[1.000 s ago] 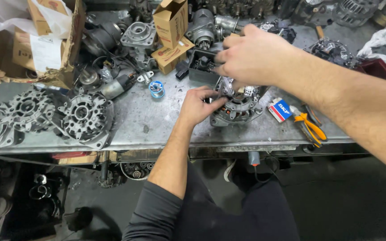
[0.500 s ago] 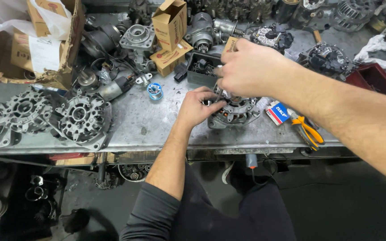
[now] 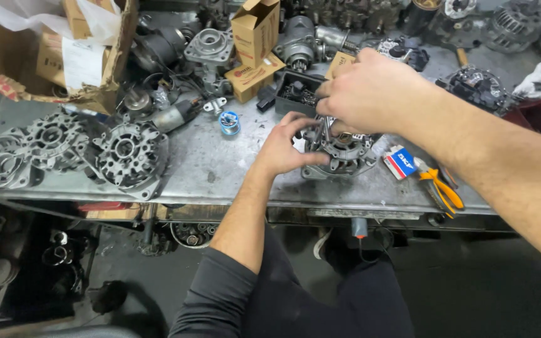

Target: The person works at a workbench covered with alternators and starter motors, using a T-handle socket wrench to loosen and remove parts from an alternator housing. They place removed components into a parts box, reach to a shelf for an item, and continue working on the alternator by hand.

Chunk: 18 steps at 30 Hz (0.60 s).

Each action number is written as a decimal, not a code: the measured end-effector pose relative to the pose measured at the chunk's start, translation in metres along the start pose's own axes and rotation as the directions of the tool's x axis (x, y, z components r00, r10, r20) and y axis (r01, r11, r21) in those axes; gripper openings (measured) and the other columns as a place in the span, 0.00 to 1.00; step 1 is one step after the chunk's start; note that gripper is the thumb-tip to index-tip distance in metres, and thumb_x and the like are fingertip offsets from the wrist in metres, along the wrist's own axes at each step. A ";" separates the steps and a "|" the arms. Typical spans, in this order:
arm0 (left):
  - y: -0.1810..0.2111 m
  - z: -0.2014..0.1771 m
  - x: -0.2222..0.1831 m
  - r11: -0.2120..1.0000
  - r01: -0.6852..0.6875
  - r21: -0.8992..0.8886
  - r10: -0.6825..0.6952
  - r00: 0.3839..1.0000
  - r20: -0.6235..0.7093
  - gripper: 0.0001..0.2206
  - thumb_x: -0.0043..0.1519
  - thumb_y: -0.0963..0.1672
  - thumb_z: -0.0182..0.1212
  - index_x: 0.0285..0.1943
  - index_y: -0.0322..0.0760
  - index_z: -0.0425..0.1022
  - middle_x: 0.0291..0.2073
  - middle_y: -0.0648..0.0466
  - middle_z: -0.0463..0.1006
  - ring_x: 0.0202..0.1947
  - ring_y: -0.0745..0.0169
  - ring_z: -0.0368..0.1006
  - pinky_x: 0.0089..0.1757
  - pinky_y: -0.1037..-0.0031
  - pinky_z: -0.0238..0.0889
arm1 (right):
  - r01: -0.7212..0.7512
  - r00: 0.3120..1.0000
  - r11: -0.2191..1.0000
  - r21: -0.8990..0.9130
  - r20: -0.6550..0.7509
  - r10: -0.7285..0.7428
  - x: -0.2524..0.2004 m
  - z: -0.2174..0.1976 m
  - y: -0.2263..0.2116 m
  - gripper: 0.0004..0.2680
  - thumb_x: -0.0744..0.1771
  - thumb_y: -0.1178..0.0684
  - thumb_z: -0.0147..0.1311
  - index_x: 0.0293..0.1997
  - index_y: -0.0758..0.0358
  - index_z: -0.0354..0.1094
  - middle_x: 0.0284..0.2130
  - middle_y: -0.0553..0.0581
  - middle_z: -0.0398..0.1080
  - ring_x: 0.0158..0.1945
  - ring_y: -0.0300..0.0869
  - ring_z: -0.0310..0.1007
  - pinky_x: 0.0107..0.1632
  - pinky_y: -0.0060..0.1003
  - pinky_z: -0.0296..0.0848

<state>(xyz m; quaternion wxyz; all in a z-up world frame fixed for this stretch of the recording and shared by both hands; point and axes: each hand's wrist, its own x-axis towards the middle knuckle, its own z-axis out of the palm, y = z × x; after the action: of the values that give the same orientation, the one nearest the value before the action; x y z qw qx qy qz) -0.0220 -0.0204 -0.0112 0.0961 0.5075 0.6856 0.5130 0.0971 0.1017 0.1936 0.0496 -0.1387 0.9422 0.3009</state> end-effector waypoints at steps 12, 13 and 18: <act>-0.025 0.020 -0.003 1.000 0.010 0.019 -0.013 0.990 0.141 0.53 0.30 0.52 0.88 0.71 0.45 0.68 0.68 0.44 0.68 0.66 0.43 0.68 0.63 0.63 0.63 | -0.222 0.972 0.945 0.239 0.133 0.194 0.006 0.015 -0.011 0.07 0.64 0.54 0.55 0.43 0.60 0.74 0.34 0.61 0.77 0.41 0.54 0.80 0.40 0.53 0.77; -0.024 0.018 -0.002 1.000 0.009 0.020 -0.012 0.991 0.136 0.53 0.30 0.52 0.88 0.71 0.45 0.68 0.68 0.44 0.68 0.66 0.43 0.68 0.63 0.63 0.63 | -0.219 0.973 0.947 0.236 0.130 0.193 0.001 0.015 -0.010 0.07 0.64 0.54 0.55 0.43 0.60 0.74 0.34 0.61 0.77 0.41 0.54 0.80 0.40 0.53 0.77; -0.010 0.017 0.000 0.995 -0.007 0.103 -0.013 0.980 0.199 0.57 0.24 0.49 0.87 0.71 0.45 0.64 0.68 0.44 0.66 0.64 0.41 0.67 0.60 0.62 0.62 | -0.067 0.997 0.985 0.157 0.036 0.062 0.003 -0.007 -0.009 0.12 0.65 0.41 0.54 0.36 0.59 0.76 0.33 0.56 0.77 0.49 0.50 0.77 0.39 0.52 0.77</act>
<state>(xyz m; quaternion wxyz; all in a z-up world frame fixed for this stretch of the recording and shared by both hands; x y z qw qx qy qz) -0.0167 -0.0098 -0.0267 0.1387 0.5596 0.6988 0.4234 0.0973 0.0900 0.1934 0.0653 -0.0993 0.9662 0.2286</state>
